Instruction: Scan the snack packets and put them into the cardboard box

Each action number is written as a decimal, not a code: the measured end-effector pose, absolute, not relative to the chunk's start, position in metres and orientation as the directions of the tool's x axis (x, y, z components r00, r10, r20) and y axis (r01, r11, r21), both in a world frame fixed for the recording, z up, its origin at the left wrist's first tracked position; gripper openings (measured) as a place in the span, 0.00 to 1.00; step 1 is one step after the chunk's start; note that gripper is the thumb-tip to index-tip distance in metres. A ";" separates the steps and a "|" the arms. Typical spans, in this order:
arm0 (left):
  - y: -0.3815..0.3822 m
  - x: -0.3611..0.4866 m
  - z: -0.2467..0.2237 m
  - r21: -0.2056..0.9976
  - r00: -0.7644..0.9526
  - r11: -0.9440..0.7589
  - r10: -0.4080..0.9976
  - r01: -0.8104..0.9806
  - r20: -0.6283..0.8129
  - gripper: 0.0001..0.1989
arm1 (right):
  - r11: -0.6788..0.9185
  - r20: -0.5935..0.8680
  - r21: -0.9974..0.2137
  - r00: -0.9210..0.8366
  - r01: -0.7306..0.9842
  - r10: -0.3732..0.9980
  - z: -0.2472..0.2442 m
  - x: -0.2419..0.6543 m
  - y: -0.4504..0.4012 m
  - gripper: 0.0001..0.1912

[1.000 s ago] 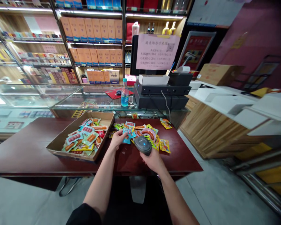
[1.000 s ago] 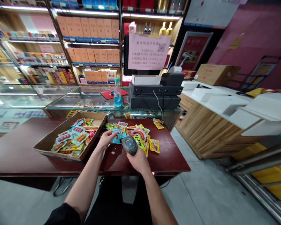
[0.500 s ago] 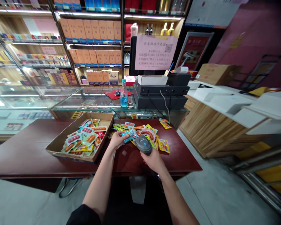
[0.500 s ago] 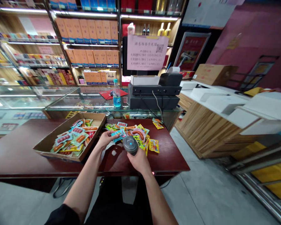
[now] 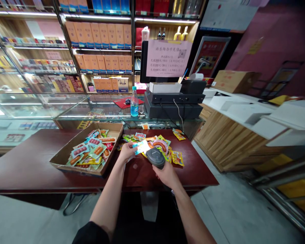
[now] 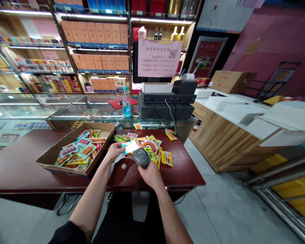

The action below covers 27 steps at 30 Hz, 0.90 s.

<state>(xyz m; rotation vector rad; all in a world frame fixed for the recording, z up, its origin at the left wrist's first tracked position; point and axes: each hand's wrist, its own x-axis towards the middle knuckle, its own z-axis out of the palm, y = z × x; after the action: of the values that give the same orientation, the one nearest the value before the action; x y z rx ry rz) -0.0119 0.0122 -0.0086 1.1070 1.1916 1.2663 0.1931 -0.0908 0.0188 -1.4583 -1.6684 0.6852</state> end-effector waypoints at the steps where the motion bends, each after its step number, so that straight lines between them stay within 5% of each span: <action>1: 0.012 -0.012 -0.009 0.996 -0.037 0.014 0.999 -0.088 -0.017 0.13 | 0.191 0.217 -0.817 -0.017 0.545 0.976 0.019 0.193 -0.091 0.17; 18: 0.008 -0.013 -0.009 0.999 0.012 -0.033 0.999 -0.018 0.033 0.11 | 0.209 0.237 -0.812 -0.021 0.545 0.971 0.025 0.192 -0.094 0.13; 27: 0.007 -0.010 -0.005 1.000 0.004 -0.005 1.000 -0.003 0.005 0.22 | 0.189 0.228 -0.816 0.002 0.546 0.974 0.026 0.195 -0.096 0.15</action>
<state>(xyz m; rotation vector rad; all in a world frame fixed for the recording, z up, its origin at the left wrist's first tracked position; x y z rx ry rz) -0.0098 0.0066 -0.0053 1.2122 1.2021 1.2114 0.1948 -0.0956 0.0264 -1.4623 -1.6532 0.6634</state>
